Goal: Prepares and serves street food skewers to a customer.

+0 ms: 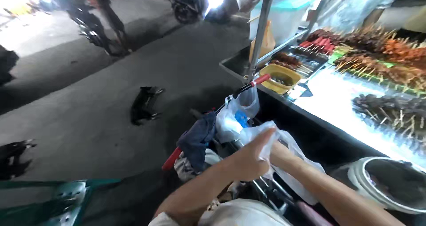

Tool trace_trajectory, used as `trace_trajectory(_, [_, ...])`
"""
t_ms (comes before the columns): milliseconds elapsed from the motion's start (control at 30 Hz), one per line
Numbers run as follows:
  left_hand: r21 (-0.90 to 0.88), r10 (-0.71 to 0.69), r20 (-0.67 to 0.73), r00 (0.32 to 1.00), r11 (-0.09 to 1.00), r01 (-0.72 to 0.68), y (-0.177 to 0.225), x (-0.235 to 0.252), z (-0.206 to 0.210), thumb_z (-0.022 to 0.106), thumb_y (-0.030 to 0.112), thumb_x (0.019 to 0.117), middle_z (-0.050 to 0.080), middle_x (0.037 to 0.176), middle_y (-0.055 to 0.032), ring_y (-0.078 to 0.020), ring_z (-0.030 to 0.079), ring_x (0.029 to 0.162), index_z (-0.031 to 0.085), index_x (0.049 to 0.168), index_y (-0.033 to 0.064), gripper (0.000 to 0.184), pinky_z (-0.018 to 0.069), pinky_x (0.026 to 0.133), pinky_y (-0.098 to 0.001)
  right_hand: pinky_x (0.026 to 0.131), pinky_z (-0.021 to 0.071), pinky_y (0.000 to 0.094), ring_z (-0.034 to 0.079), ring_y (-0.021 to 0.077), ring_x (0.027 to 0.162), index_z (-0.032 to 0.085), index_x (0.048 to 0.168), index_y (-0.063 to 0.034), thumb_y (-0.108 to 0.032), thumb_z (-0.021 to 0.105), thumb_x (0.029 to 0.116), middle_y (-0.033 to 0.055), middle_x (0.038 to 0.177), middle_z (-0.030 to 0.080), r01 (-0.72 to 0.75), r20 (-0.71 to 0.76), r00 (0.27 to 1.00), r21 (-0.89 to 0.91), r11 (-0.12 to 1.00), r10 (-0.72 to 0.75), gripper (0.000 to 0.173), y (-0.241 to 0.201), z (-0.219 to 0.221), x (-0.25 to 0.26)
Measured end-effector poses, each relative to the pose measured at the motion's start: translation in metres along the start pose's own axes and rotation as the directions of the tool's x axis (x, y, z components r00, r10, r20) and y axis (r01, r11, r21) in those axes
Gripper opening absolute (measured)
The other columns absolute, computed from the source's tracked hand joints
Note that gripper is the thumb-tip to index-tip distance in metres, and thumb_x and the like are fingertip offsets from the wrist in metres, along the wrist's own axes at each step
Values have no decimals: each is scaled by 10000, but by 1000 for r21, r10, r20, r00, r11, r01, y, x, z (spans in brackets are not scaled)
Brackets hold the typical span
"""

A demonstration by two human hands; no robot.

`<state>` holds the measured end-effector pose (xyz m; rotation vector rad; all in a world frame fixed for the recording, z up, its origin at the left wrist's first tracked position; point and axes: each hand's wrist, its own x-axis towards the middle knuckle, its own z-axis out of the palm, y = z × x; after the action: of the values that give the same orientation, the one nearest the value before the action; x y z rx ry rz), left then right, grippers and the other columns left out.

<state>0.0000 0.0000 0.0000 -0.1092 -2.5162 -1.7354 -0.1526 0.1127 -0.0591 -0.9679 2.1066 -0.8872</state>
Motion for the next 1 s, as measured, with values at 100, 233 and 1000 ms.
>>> trace_trajectory(100, [27,10,-125,992,1000,-6,28,-72,-22,572,-99,853,297,1629,-249,-169,388,1470,261,1568,-90,780,345,1179,-284,1215,295,399,438,313,1447,506,1423,102,-37,399,1091,246,1506,503,195,309,947,-320,927,-93,375,-66,19,-29])
trace_trajectory(233, [5,101,-310,945,995,-104,52,-170,-52,616,5,881,543,1467,-51,21,615,1127,301,1581,9,768,546,932,-188,1164,382,517,522,451,1354,580,1331,135,-13,460,1045,326,1400,569,706,423,704,-332,626,-570,344,-111,73,-19])
trace_trajectory(1000, [-246,-274,-583,765,957,155,-167,-405,-406,585,-110,864,407,1579,-103,-14,667,984,198,1613,25,854,593,783,-256,886,563,267,662,78,1005,559,1377,30,-82,591,943,94,1213,681,549,486,634,265,792,-602,449,-370,262,233])
